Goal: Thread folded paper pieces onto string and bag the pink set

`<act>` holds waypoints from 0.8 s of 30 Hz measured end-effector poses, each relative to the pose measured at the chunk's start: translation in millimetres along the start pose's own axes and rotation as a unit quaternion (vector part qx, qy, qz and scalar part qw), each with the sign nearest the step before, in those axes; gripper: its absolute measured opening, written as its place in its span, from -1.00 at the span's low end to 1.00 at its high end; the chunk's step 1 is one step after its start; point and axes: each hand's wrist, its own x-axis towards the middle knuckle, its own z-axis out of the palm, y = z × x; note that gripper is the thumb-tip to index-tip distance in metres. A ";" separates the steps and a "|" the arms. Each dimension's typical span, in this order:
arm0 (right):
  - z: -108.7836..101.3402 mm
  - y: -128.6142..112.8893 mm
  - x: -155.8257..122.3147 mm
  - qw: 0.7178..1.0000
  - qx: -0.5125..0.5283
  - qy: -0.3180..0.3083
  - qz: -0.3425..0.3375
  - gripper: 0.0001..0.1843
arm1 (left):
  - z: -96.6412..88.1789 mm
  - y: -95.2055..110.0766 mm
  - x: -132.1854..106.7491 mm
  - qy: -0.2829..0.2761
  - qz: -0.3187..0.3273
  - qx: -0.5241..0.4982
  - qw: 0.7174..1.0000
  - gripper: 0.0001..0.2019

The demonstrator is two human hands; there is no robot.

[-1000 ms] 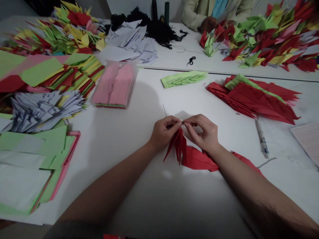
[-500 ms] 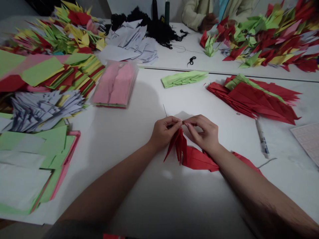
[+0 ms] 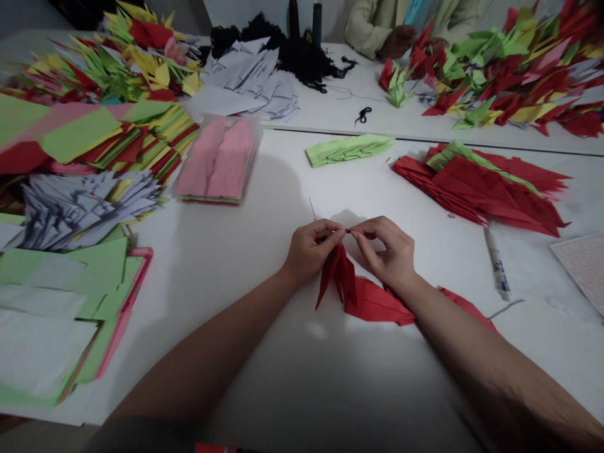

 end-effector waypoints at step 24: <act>0.1 -0.5 0.2 1.000 0.010 -0.007 0.000 -0.86 | -0.2 2.7 -0.5 0.003 -0.012 -0.011 1.000 -0.81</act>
